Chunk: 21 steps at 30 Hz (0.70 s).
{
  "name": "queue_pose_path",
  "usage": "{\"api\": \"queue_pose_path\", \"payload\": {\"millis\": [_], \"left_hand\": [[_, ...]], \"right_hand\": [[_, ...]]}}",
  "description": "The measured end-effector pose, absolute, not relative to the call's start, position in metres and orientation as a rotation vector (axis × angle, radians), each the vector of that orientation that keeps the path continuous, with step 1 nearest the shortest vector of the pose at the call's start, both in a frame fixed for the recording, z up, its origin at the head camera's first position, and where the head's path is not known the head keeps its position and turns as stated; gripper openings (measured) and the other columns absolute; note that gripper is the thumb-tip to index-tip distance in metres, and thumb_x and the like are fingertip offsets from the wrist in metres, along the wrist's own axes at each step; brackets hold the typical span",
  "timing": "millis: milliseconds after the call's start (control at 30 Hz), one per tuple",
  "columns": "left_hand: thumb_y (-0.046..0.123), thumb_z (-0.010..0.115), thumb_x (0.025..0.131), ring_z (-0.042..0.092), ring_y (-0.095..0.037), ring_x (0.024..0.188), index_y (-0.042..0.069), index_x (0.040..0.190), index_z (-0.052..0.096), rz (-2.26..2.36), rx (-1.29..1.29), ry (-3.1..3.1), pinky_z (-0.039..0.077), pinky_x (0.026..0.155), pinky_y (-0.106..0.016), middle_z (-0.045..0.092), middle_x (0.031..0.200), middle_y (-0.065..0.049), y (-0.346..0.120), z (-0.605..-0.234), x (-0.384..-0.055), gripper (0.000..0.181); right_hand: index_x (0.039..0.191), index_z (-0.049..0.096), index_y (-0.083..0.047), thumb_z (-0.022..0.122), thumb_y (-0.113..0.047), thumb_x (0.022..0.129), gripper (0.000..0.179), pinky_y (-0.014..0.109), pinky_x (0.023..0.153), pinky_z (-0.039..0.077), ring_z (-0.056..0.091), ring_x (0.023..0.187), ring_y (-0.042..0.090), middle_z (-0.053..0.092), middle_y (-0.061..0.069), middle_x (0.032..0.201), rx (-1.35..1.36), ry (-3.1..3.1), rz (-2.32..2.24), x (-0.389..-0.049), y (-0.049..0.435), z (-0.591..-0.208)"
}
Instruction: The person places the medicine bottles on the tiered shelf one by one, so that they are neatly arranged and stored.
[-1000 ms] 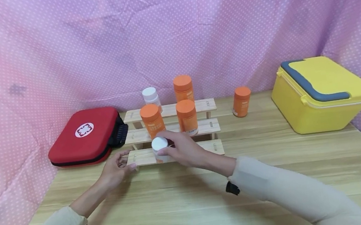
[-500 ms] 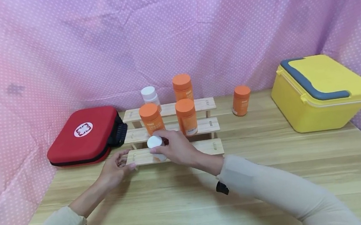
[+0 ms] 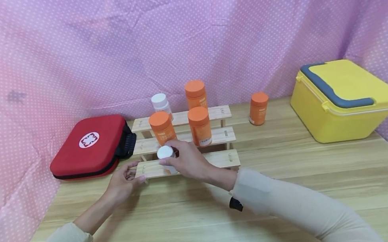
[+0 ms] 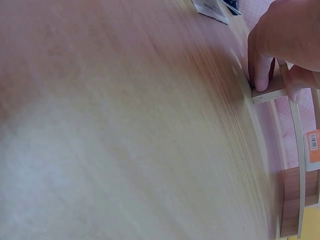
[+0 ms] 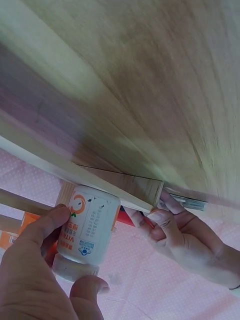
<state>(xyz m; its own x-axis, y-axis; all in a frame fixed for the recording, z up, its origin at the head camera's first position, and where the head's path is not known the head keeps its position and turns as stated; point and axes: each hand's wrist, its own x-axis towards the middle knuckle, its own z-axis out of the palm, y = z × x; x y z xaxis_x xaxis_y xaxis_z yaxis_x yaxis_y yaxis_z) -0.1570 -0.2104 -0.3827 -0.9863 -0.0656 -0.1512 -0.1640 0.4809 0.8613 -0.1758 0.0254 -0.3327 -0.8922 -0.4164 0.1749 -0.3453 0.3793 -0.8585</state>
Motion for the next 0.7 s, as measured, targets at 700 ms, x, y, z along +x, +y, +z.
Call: {"api": "queue_pose_path", "payload": {"millis": [700], "left_hand": [[-0.001,0.068,0.086,0.06,-0.025,0.103,-0.002,0.136,0.044,1.512,-0.202,2.63,0.049,0.088,-0.032,0.062,0.116,-0.023,-0.211,-0.382,-0.158,0.056]], "right_hand": [[0.125,0.059,-0.004,0.076,-0.013,0.083,0.046,0.041,0.087,0.052,0.062,0.104,0.026,0.062,0.009,0.121,-0.765,2.747,-1.384,-0.139,0.102,-0.321]]}}
